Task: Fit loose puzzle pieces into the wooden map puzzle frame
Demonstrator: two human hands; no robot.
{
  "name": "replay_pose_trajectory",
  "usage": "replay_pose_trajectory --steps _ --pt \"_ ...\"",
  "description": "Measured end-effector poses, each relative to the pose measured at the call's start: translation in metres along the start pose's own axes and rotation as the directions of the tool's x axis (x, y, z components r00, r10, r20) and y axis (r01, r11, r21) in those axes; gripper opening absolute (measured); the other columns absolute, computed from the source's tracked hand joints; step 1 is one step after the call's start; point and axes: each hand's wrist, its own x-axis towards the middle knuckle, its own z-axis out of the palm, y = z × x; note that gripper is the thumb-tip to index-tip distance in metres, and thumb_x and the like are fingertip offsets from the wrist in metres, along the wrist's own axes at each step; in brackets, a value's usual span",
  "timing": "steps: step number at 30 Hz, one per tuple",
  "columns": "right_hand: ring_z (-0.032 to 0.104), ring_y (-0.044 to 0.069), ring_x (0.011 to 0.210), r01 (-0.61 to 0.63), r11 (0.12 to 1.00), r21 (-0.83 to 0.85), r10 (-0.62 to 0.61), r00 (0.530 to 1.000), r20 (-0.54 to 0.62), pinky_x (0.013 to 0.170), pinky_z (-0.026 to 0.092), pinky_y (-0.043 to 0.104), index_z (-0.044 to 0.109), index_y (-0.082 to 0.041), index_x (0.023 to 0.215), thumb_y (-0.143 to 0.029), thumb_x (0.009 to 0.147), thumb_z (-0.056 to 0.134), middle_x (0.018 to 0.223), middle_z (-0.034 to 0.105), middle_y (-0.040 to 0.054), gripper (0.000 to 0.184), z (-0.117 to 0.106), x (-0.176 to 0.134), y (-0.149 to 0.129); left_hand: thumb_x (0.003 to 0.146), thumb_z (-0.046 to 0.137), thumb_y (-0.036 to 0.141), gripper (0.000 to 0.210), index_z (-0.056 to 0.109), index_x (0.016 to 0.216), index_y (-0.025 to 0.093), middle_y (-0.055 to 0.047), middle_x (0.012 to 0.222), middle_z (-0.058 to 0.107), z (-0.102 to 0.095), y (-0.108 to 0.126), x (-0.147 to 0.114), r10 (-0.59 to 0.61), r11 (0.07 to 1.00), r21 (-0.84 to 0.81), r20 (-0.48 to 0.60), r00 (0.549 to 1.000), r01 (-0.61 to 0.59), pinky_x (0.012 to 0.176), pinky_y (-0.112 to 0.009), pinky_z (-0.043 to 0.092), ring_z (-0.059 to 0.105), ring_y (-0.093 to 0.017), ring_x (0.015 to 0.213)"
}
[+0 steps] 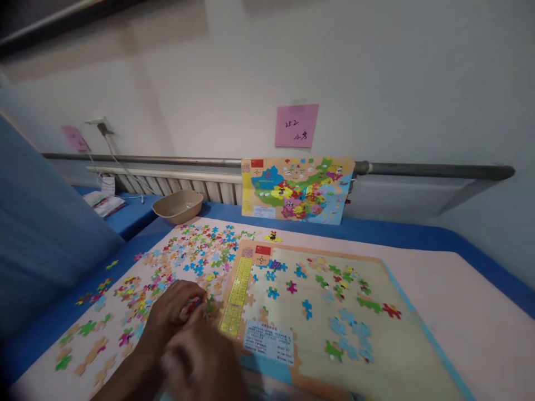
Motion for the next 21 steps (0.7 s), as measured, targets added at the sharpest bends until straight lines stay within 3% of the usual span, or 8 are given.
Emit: replay_pose_trajectory --steps 1,2,4,6,9,12,18,21 --pt "0.066 0.026 0.099 -0.073 0.997 -0.026 0.068 0.984 -0.163 0.085 0.05 0.043 0.068 -0.027 0.109 -0.04 0.109 0.048 0.106 0.072 0.0056 0.024 -0.02 0.002 0.004 0.102 0.06 0.012 0.012 0.06 0.103 0.024 -0.003 0.093 0.07 -0.001 0.001 0.001 -0.006 1.0 -0.014 -0.003 1.0 0.006 0.078 -0.033 0.051 0.066 -0.02 0.086" --pt "0.064 0.023 0.088 -0.172 0.982 -0.072 0.144 0.945 -0.295 0.079 0.047 0.04 0.068 -0.025 0.101 -0.041 0.107 0.051 0.094 0.07 0.0038 0.024 -0.04 0.004 0.008 0.102 0.06 0.011 0.012 0.06 0.103 0.024 -0.003 0.094 0.07 -0.002 0.003 0.002 -0.015 1.0 -0.027 -0.003 1.0 0.015 0.079 -0.034 0.05 0.065 -0.02 0.088" --pt "0.056 0.021 0.074 -0.291 0.955 -0.061 0.254 0.906 -0.338 0.068 0.041 0.037 0.066 -0.023 0.091 -0.044 0.099 0.056 0.078 0.061 0.0015 0.025 -0.075 0.011 0.011 0.102 0.061 0.01 0.013 0.059 0.103 0.023 -0.003 0.094 0.07 -0.003 0.01 0.007 -0.019 0.999 -0.044 0.005 1.0 0.019 0.08 -0.035 0.049 0.064 -0.021 0.088" --pt "0.058 0.021 0.072 -0.35 0.936 0.037 0.346 0.897 -0.276 0.067 0.042 0.035 0.065 -0.021 0.088 -0.043 0.087 0.061 0.076 0.062 0.0014 0.023 -0.096 0.018 0.01 0.101 0.061 0.01 0.014 0.058 0.101 0.023 -0.003 0.093 0.069 -0.003 0.019 0.014 0.006 0.998 -0.056 0.014 1.0 -0.005 0.08 -0.037 0.048 0.064 -0.021 0.088" --pt "0.06 0.02 0.071 -0.367 0.923 0.112 0.383 0.903 -0.197 0.066 0.041 0.034 0.065 -0.019 0.087 -0.043 0.077 0.065 0.074 0.064 0.0013 0.026 -0.103 0.025 0.007 0.099 0.061 0.009 0.015 0.059 0.1 0.023 -0.003 0.09 0.069 0.0 0.032 0.025 0.04 0.997 -0.067 0.025 0.999 -0.038 0.078 -0.037 0.048 0.063 -0.021 0.086" --pt "0.058 0.019 0.069 -0.348 0.929 0.128 0.367 0.914 -0.172 0.066 0.041 0.033 0.066 -0.019 0.086 -0.042 0.075 0.066 0.073 0.065 0.0011 0.026 -0.098 0.027 0.006 0.098 0.06 0.008 0.015 0.059 0.098 0.023 -0.004 0.089 0.069 0.006 0.042 0.032 0.054 0.997 -0.061 0.018 0.998 -0.053 0.076 -0.038 0.048 0.063 -0.022 0.084" --pt "0.059 0.018 0.066 -0.352 0.91 0.218 0.396 0.893 -0.213 0.063 0.042 0.032 0.064 -0.019 0.085 -0.043 0.072 0.067 0.069 0.067 0.0011 0.027 -0.101 0.023 0.012 0.102 0.059 0.013 0.011 0.058 0.097 0.023 -0.005 0.089 0.068 0.021 0.048 0.032 0.034 0.997 -0.063 0.023 0.999 -0.033 0.076 -0.039 0.048 0.063 -0.024 0.085" --pt "0.059 0.018 0.065 -0.381 0.908 0.175 0.414 0.88 -0.232 0.063 0.042 0.032 0.065 -0.018 0.084 -0.042 0.07 0.064 0.069 0.067 0.0018 0.028 -0.109 0.02 0.023 0.103 0.056 0.012 0.011 0.061 0.102 0.022 -0.006 0.093 0.07 0.027 0.044 0.029 0.046 0.994 -0.104 0.061 0.997 -0.039 0.078 -0.039 0.048 0.063 -0.024 0.087"
